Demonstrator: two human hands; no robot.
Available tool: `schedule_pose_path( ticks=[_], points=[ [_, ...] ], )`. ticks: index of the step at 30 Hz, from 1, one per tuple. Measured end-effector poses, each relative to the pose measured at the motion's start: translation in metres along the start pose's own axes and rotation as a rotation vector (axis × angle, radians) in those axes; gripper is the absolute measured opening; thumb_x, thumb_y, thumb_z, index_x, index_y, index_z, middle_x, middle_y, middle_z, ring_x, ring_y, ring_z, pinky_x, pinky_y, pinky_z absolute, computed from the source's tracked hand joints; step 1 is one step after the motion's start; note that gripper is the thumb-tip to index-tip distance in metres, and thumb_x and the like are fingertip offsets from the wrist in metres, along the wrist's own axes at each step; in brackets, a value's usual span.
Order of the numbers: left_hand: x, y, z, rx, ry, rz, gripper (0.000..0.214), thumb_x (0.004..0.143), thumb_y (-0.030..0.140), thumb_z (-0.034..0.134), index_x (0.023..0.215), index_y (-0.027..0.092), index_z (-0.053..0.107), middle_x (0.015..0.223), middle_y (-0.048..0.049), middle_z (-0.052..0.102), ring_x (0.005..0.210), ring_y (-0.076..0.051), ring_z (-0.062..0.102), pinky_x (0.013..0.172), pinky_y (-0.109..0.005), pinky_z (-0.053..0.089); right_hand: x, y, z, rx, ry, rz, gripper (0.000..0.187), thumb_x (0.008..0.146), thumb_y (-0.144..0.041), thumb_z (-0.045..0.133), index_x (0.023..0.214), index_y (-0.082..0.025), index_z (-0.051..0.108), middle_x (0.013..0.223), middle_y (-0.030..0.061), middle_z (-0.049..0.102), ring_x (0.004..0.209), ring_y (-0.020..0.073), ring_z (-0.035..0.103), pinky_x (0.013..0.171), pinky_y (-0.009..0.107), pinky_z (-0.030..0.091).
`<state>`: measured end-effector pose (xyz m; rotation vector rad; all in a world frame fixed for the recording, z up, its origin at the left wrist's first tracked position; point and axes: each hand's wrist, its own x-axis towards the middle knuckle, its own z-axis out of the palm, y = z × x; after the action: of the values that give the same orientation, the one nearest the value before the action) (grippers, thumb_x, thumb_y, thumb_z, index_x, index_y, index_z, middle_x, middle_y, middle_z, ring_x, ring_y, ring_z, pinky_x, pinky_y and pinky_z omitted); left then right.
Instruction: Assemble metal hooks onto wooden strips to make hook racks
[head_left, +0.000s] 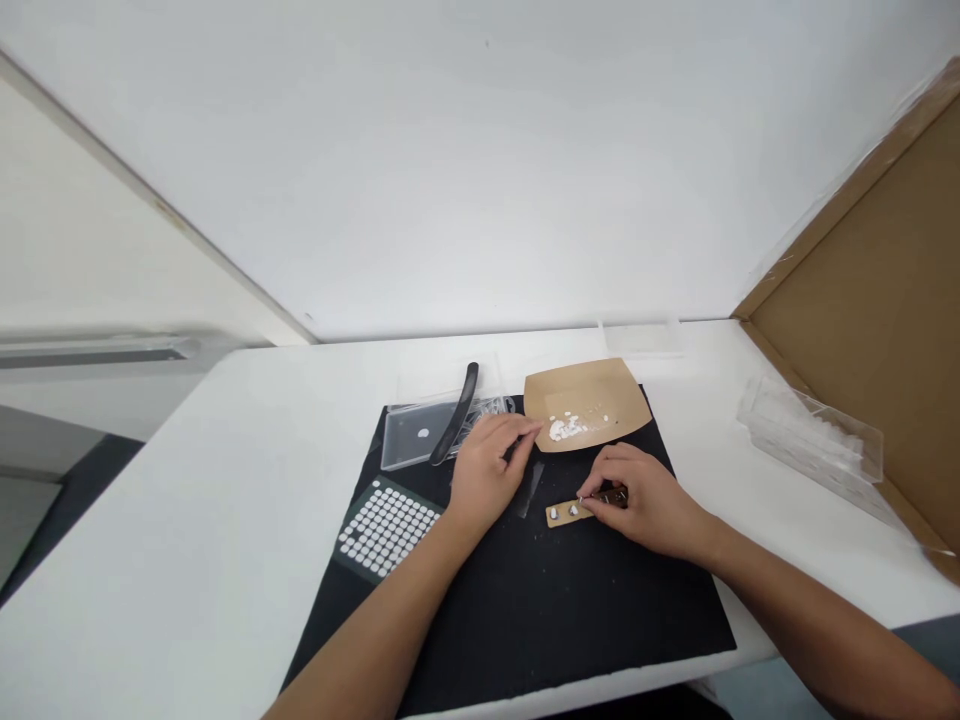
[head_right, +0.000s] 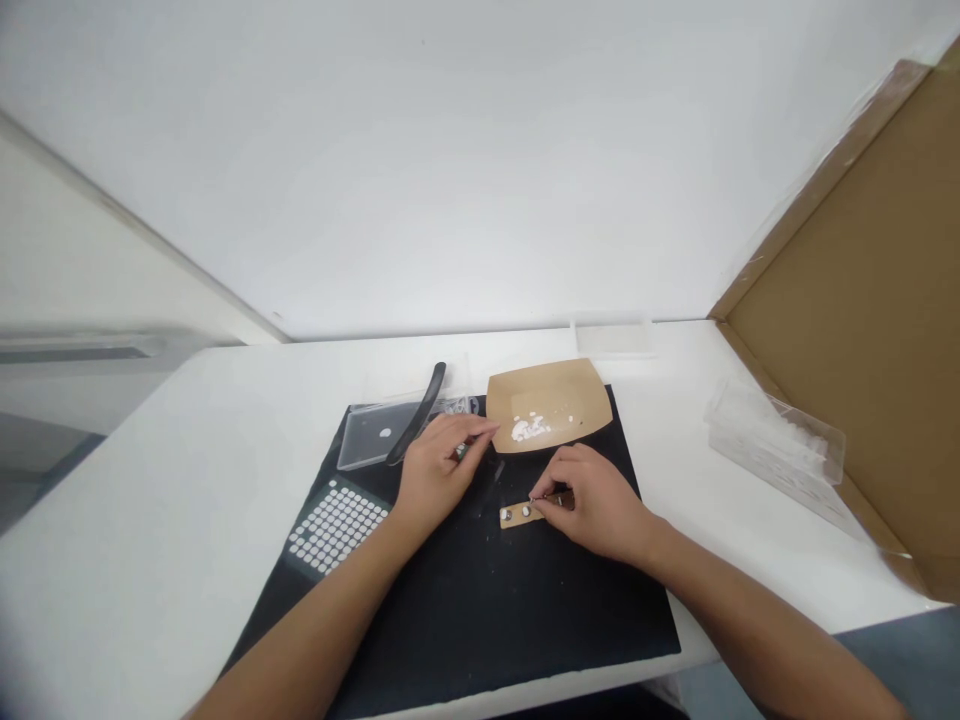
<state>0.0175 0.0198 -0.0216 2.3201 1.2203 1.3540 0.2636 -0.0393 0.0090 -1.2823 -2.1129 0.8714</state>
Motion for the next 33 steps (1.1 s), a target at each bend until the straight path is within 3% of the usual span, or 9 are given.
schedule_pose_path(
  ticks=[4,6,10,14,18,29,33],
  points=[
    [0.001,0.006,-0.010,0.053,0.003,-0.045,0.009,0.104,0.021,0.065,0.107,0.021,0.074,0.099,-0.0056,0.079,0.089,-0.022,0.071,0.087,-0.038,0.057,0.000,0.002,0.000,-0.031,0.002,-0.005,0.016,0.087,-0.008,0.082,0.087,-0.023,0.078,0.092,0.0012,0.075,0.093,0.0206,0.065,0.084,0.033,0.051],
    [0.003,0.010,-0.015,0.015,-0.024,0.039,0.007,0.103,0.019,0.065,0.105,0.020,0.071,0.095,-0.0057,0.077,0.088,-0.022,0.069,0.086,-0.038,0.056,0.000,0.003,0.000,-0.043,-0.012,0.010,0.016,0.087,-0.009,0.083,0.087,-0.023,0.078,0.091,0.0008,0.076,0.092,0.0207,0.065,0.083,0.033,0.051],
    [0.003,0.020,-0.023,-0.126,-0.237,0.258,0.009,0.100,0.022,0.071,0.109,0.020,0.070,0.095,-0.0068,0.076,0.093,-0.024,0.069,0.089,-0.041,0.055,-0.001,0.002,0.002,-0.096,-0.040,0.050,0.010,0.090,-0.015,0.084,0.088,-0.023,0.079,0.089,0.0014,0.078,0.090,0.0213,0.064,0.080,0.034,0.051],
    [0.001,0.029,-0.025,-0.155,-0.477,0.295,0.021,0.098,0.037,0.076,0.109,0.020,0.071,0.100,-0.0097,0.074,0.096,-0.026,0.066,0.084,-0.039,0.056,-0.004,-0.001,0.003,-0.167,-0.046,0.019,0.011,0.091,-0.014,0.083,0.089,-0.022,0.077,0.100,0.0032,0.079,0.098,0.0227,0.066,0.087,0.037,0.053],
    [-0.005,0.026,-0.020,-0.112,-0.606,0.344,0.032,0.095,0.048,0.079,0.105,0.019,0.071,0.099,-0.0091,0.072,0.097,-0.027,0.065,0.086,-0.039,0.056,-0.006,-0.003,0.002,-0.195,-0.080,0.037,0.010,0.090,-0.016,0.086,0.088,-0.023,0.078,0.101,0.0038,0.077,0.099,0.0231,0.067,0.089,0.038,0.055],
    [-0.009,0.020,-0.017,-0.028,-0.647,0.357,0.018,0.099,0.036,0.075,0.103,0.019,0.071,0.094,-0.0067,0.070,0.095,-0.025,0.063,0.082,-0.036,0.054,-0.006,-0.005,-0.005,-0.234,-0.124,0.103,0.012,0.090,-0.015,0.085,0.091,-0.024,0.078,0.101,0.0026,0.074,0.100,0.0237,0.068,0.088,0.038,0.054],
    [-0.010,0.019,-0.017,-0.020,-0.646,0.351,0.019,0.099,0.037,0.075,0.101,0.019,0.071,0.093,-0.0064,0.070,0.094,-0.025,0.063,0.080,-0.036,0.053,-0.007,-0.006,-0.012,-0.244,-0.093,0.113,0.015,0.086,-0.016,0.087,0.091,-0.024,0.075,0.097,0.0018,0.071,0.095,0.0219,0.068,0.078,0.034,0.051]
  ],
)
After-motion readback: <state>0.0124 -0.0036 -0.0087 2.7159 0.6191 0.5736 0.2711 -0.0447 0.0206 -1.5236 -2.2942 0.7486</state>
